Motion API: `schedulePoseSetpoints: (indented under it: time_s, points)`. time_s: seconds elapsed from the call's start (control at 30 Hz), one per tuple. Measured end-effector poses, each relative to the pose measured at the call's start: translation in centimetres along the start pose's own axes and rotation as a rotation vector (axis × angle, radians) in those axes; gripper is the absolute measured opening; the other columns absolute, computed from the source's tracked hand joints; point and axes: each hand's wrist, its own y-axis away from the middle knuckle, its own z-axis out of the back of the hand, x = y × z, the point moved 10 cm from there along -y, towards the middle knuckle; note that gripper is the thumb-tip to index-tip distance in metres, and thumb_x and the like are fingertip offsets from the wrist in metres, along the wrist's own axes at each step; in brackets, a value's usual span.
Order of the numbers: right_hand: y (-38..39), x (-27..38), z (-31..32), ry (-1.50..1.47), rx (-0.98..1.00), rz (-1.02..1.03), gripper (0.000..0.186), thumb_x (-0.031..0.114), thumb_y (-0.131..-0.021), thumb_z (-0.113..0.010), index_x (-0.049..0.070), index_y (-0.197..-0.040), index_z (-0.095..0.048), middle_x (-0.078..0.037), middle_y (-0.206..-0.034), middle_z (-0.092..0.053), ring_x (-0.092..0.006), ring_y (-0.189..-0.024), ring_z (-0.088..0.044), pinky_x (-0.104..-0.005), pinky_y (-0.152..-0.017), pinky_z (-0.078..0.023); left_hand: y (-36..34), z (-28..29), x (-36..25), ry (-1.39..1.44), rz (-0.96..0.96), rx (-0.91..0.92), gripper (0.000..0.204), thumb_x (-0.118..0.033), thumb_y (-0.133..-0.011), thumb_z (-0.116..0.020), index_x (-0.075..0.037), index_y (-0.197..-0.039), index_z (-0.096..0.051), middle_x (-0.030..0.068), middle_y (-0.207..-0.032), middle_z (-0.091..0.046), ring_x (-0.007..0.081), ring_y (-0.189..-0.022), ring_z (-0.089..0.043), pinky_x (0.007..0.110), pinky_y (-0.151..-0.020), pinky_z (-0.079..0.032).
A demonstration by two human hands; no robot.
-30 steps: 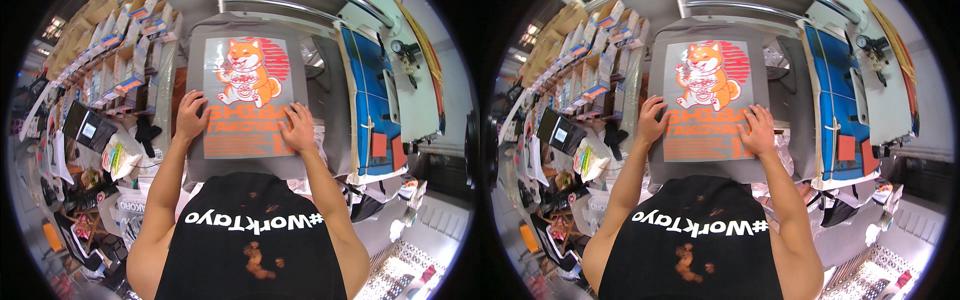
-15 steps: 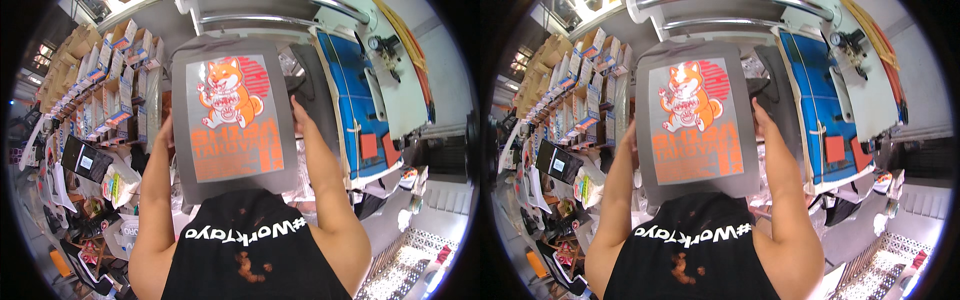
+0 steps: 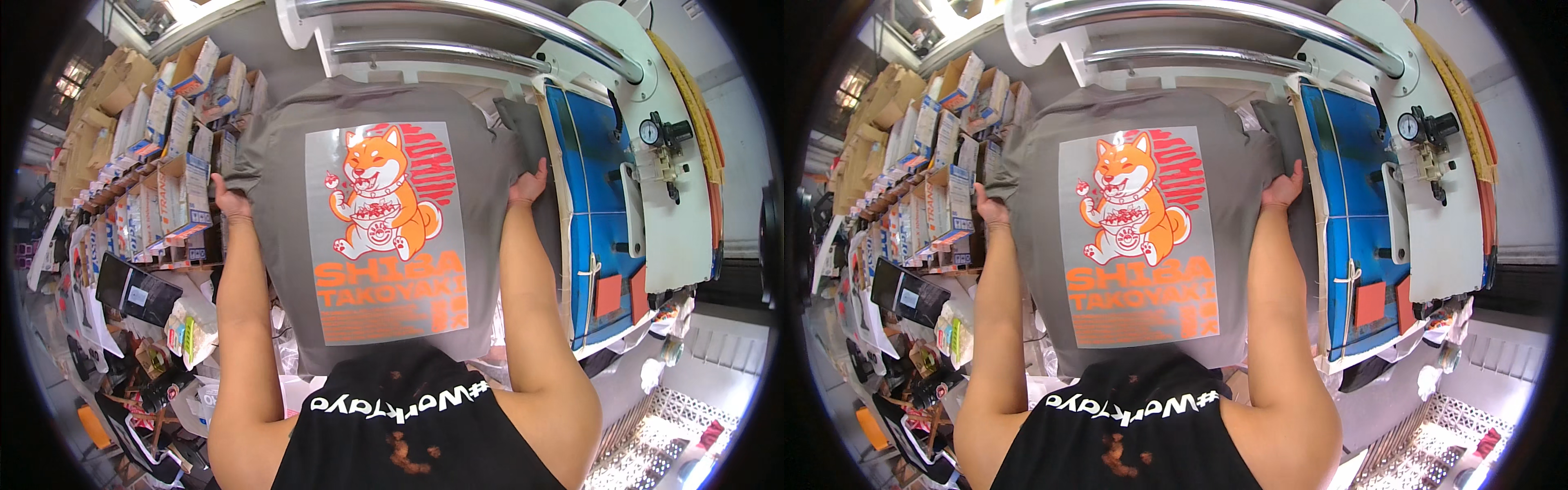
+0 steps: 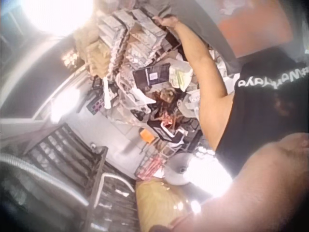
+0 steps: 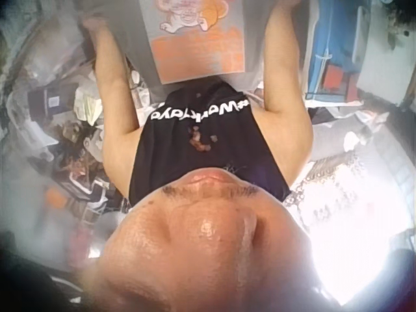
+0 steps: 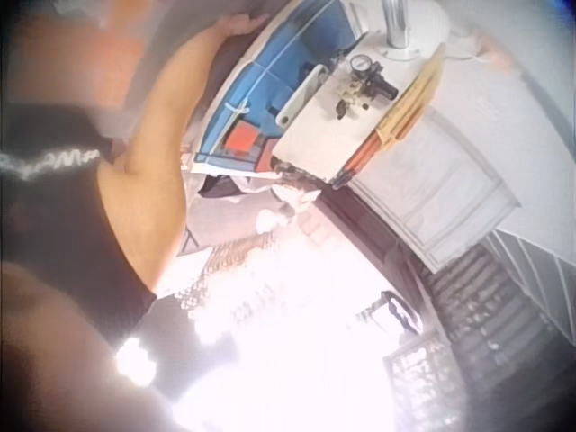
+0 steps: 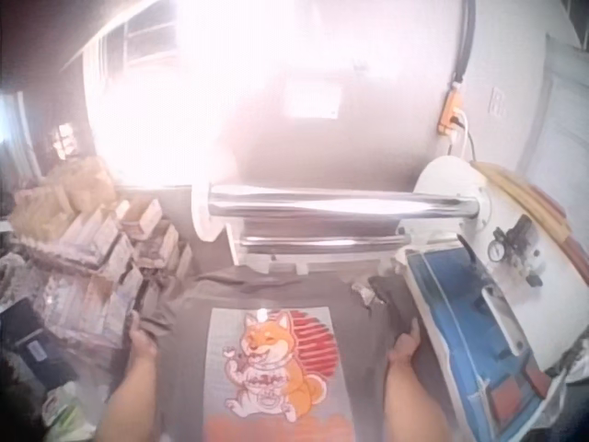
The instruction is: The person applies heat-transfer designs to t-shirts by positioning the garments on a press, trimming design sheets with scissors, and operating the heat press machine. They handle several shirts in different colors, aligning the artwork and checking the results.
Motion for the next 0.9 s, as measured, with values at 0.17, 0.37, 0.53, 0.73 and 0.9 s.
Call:
schedulePoseSetpoints:
  time_s: [0.17,0.37,0.53,0.73,0.9]
  points:
    - [-4.9,-1.7,2.4,-0.111,0.143,-0.109,0.051,-0.008,-0.08,-0.051,0.01,-0.126,-0.062,-0.011,-0.114,-0.062,-0.0276,-0.097,-0.063,-0.0438,-0.091,-0.053,0.2,-0.3,-1.4,0.188,-0.009,-0.046,0.052,-0.041,-0.093,-0.065,-0.007,-0.131,-0.056,0.0086,-0.127,-0.063,0.0287,-0.117,-0.057,0.044,-0.104,-0.041]
    - [-4.5,-2.0,0.8,-0.03,0.228,-0.194,0.048,0.03,-0.087,-0.058,-0.002,-0.122,-0.063,-0.014,-0.125,-0.066,-0.0314,-0.12,-0.059,-0.044,-0.107,-0.041,0.1,-0.1,-1.3,0.312,0.051,-0.089,0.031,-0.034,-0.094,-0.062,-0.009,-0.112,-0.067,0.0072,-0.111,-0.071,0.0285,-0.099,-0.066,0.044,-0.09,-0.051]
    - [2.4,-3.6,-2.0,0.207,0.333,-0.561,0.056,0.038,-0.094,-0.056,-0.001,-0.134,-0.053,-0.014,-0.135,-0.058,-0.0316,-0.129,-0.051,-0.0463,-0.11,-0.038,5.2,-5.0,0.4,0.189,0.363,0.053,0.051,-0.042,-0.097,-0.055,-0.004,-0.131,-0.056,0.0144,-0.124,-0.065,0.03,-0.116,-0.061,0.05,-0.103,-0.046]
    - [10.7,-2.8,8.9,0.794,0.563,-0.708,0.046,0.031,-0.098,-0.059,0.0,-0.132,-0.054,-0.01,-0.127,-0.064,-0.0224,-0.115,-0.061,-0.0375,-0.099,-0.048,19.8,-0.6,-0.3,-0.711,0.95,0.437,0.05,-0.032,-0.094,-0.067,-0.001,-0.13,-0.055,0.0066,-0.119,-0.066,0.0153,-0.1,-0.067,0.036,-0.088,-0.055]
    - [14.2,2.0,13.8,0.788,0.45,-0.512,0.038,0.02,-0.099,-0.061,-0.002,-0.13,-0.057,-0.011,-0.124,-0.065,-0.0217,-0.112,-0.062,-0.0353,-0.097,-0.049,20.7,6.7,-6.0,-0.685,0.678,0.289,0.024,-0.016,-0.091,-0.072,-0.004,-0.111,-0.066,-0.002,-0.09,-0.068,0.0044,-0.073,-0.061,0.023,-0.063,-0.05]
